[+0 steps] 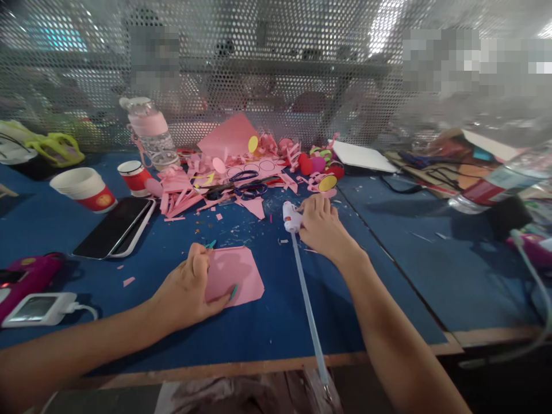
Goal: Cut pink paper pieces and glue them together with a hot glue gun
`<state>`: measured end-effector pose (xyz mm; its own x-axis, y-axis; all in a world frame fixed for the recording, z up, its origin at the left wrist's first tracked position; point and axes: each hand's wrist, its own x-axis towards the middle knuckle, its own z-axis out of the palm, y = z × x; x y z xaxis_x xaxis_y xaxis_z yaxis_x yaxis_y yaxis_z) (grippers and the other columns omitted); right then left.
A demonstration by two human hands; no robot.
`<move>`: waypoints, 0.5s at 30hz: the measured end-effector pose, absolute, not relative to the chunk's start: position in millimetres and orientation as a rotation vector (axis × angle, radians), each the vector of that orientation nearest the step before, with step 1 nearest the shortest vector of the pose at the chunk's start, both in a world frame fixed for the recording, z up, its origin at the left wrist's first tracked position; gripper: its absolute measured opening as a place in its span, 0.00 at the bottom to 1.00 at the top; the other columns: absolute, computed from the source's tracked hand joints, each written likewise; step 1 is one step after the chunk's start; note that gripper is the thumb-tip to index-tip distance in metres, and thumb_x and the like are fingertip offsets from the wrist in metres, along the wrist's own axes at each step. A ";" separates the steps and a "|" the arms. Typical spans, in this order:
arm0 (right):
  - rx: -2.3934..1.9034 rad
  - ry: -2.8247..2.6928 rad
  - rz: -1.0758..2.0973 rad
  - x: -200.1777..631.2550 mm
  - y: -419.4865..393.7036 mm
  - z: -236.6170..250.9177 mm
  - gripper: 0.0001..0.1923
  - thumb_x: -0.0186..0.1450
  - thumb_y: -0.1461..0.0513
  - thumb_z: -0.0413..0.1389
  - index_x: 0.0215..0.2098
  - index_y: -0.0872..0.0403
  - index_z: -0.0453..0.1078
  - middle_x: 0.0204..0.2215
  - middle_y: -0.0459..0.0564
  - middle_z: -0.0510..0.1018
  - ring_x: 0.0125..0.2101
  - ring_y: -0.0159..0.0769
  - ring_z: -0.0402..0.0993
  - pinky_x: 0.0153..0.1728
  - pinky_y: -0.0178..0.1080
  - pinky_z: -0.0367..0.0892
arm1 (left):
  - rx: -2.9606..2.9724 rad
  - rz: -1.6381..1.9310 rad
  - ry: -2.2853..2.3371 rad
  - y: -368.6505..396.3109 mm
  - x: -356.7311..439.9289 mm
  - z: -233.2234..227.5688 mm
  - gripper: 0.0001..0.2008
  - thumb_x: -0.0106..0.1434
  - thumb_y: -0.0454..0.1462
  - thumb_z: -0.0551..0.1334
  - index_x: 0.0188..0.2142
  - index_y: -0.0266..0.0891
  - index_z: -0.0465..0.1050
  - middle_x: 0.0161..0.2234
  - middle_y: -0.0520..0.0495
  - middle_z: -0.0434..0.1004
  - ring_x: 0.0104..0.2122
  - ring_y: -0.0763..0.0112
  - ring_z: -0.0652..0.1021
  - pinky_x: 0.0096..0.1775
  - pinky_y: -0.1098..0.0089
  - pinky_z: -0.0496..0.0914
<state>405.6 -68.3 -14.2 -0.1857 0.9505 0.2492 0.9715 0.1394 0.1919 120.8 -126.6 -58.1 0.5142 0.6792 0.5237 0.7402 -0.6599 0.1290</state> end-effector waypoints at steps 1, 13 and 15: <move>-1.923 -2.265 -0.454 403.6 -69.2 -12.4 0.22 0.54 0.68 0.48 0.48 0.65 0.59 0.47 0.68 0.64 0.49 0.58 0.61 0.43 0.54 0.63 | -2.633 -0.843 -1.237 -126.8 121.4 -57.9 0.21 0.56 0.50 0.58 0.37 0.38 0.51 0.38 0.41 0.59 0.34 0.58 0.74 0.31 0.59 0.75; -1.125 -2.759 -0.054 313.3 -115.6 -25.2 0.40 0.53 0.74 0.42 0.64 0.74 0.39 0.59 0.71 0.58 0.61 0.47 0.54 0.60 0.53 0.52 | -2.688 -0.852 -1.281 -129.4 126.1 -58.1 0.21 0.54 0.47 0.58 0.38 0.38 0.51 0.38 0.39 0.61 0.42 0.48 0.74 0.30 0.57 0.75; -1.109 -2.789 -0.037 310.6 -115.7 -29.5 0.37 0.54 0.73 0.43 0.62 0.75 0.43 0.58 0.72 0.61 0.61 0.48 0.53 0.61 0.55 0.50 | -2.695 -0.847 -1.294 -130.0 126.5 -57.9 0.20 0.54 0.45 0.58 0.39 0.38 0.51 0.39 0.38 0.61 0.45 0.46 0.73 0.31 0.56 0.75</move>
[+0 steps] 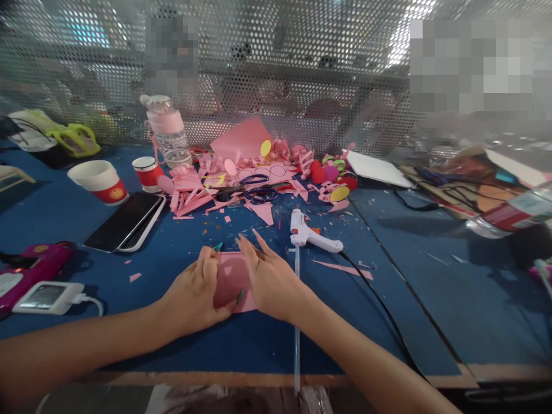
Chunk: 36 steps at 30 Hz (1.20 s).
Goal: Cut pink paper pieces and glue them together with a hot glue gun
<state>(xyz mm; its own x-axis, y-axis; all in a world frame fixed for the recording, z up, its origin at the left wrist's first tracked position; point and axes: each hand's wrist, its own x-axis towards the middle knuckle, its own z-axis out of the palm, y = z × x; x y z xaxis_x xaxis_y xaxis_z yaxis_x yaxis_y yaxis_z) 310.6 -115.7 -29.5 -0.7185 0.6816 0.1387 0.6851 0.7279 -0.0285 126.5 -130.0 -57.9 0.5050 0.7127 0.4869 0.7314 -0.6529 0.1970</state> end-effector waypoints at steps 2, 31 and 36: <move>-1.113 -2.811 0.001 310.2 -114.0 -31.5 0.35 0.54 0.72 0.43 0.61 0.75 0.48 0.57 0.72 0.62 0.61 0.48 0.53 0.62 0.55 0.49 | -2.700 -0.835 -1.316 -130.6 126.8 -57.8 0.21 0.53 0.44 0.58 0.41 0.37 0.51 0.40 0.37 0.62 0.45 0.46 0.73 0.31 0.56 0.75; -1.151 -2.801 0.209 312.2 -109.7 -25.9 0.36 0.52 0.70 0.45 0.60 0.74 0.50 0.56 0.70 0.65 0.60 0.47 0.56 0.62 0.53 0.50 | -2.693 -0.815 -1.275 -131.5 125.0 -58.9 0.22 0.53 0.44 0.58 0.43 0.36 0.53 0.43 0.32 0.63 0.47 0.44 0.73 0.34 0.55 0.76; -1.150 -2.799 0.193 312.3 -110.4 -26.0 0.37 0.52 0.70 0.46 0.59 0.75 0.49 0.55 0.72 0.66 0.59 0.49 0.57 0.61 0.52 0.51 | -2.723 -0.829 -1.305 -132.3 123.5 -58.9 0.24 0.52 0.44 0.60 0.44 0.34 0.53 0.45 0.30 0.63 0.48 0.42 0.73 0.34 0.54 0.76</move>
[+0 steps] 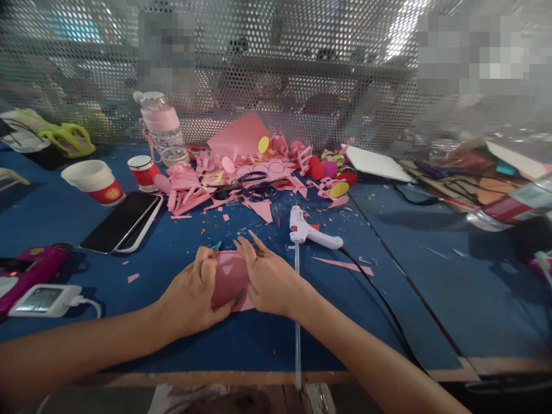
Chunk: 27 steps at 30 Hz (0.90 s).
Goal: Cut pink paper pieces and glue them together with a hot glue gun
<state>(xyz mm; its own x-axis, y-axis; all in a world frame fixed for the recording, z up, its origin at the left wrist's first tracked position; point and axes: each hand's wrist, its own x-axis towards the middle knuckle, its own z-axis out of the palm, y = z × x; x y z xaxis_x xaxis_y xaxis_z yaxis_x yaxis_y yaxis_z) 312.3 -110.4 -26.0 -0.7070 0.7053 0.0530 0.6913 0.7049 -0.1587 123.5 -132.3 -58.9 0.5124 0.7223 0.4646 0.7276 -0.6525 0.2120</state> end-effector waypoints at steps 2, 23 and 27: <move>-1.155 -2.795 0.199 312.2 -110.6 -25.6 0.37 0.51 0.70 0.46 0.59 0.76 0.49 0.55 0.72 0.66 0.59 0.49 0.58 0.61 0.52 0.52 | -2.723 -0.863 -1.306 -132.4 122.5 -58.6 0.27 0.52 0.44 0.61 0.46 0.32 0.53 0.48 0.26 0.61 0.50 0.40 0.71 0.37 0.54 0.75; -1.144 -2.765 0.176 312.4 -112.3 -27.9 0.37 0.50 0.70 0.47 0.58 0.77 0.48 0.55 0.76 0.64 0.59 0.52 0.58 0.59 0.52 0.57 | -2.748 -0.834 -1.273 -127.4 123.7 -58.8 0.51 0.53 0.48 0.62 0.62 0.25 0.32 0.51 0.24 0.68 0.51 0.47 0.72 0.52 0.48 0.65; -1.143 -2.773 0.190 312.6 -111.8 -27.3 0.38 0.51 0.70 0.47 0.59 0.74 0.45 0.55 0.74 0.64 0.59 0.52 0.57 0.59 0.54 0.55 | -2.750 -0.861 -1.256 -127.0 122.9 -60.6 0.49 0.54 0.48 0.61 0.62 0.27 0.32 0.55 0.22 0.63 0.53 0.45 0.70 0.51 0.45 0.65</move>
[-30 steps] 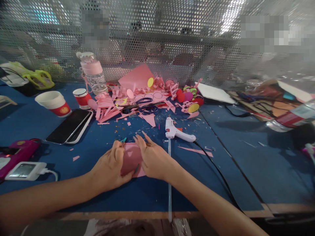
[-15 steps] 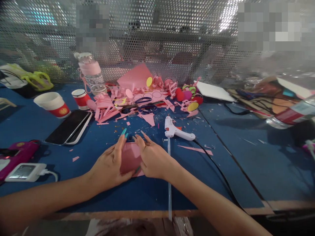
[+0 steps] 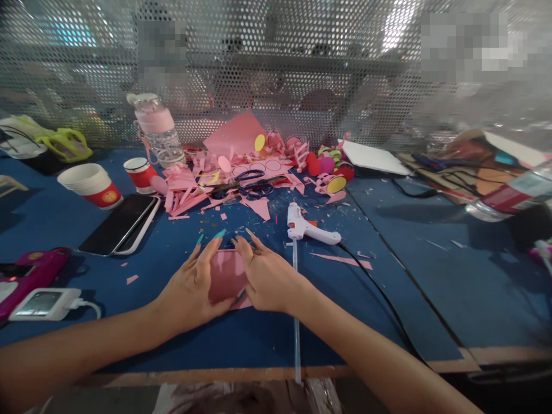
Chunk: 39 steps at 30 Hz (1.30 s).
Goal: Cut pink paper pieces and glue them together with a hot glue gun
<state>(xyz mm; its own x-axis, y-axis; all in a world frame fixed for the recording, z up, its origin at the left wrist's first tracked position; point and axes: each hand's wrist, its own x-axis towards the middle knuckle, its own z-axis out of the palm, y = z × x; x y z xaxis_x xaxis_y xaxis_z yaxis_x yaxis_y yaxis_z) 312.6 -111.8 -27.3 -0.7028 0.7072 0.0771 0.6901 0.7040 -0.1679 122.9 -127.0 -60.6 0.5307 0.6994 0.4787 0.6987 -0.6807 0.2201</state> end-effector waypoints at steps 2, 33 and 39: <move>-1.152 -2.770 0.207 312.6 -111.8 -26.6 0.38 0.50 0.70 0.47 0.59 0.73 0.45 0.55 0.74 0.65 0.59 0.52 0.58 0.59 0.54 0.56 | 2.733 0.845 1.266 -127.0 122.5 -60.2 0.51 0.53 0.48 0.62 0.62 0.26 0.31 0.55 0.21 0.63 0.53 0.44 0.69 0.50 0.46 0.67; -1.164 -2.764 0.120 312.7 -113.3 -29.7 0.36 0.53 0.69 0.47 0.60 0.72 0.44 0.49 0.69 0.72 0.56 0.46 0.63 0.60 0.49 0.56 | 2.813 0.854 1.301 -126.4 122.5 -53.5 0.47 0.55 0.49 0.60 0.61 0.21 0.39 0.42 0.29 0.77 0.42 0.53 0.79 0.49 0.55 0.71; -1.163 -2.785 0.086 312.5 -113.0 -30.8 0.36 0.54 0.68 0.46 0.59 0.74 0.44 0.47 0.69 0.73 0.54 0.46 0.66 0.61 0.49 0.55 | 2.818 0.820 1.281 -125.5 121.7 -54.0 0.47 0.56 0.50 0.59 0.62 0.23 0.37 0.43 0.31 0.77 0.44 0.53 0.78 0.50 0.54 0.70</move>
<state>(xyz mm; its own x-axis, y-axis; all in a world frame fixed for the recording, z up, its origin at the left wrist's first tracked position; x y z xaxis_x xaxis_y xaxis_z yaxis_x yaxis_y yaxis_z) 312.5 -113.0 -30.8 -0.6967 0.7116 0.0911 0.7047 0.7026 -0.0992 121.7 -125.5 -54.0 0.5492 0.6879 0.4745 0.7192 -0.6783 0.1509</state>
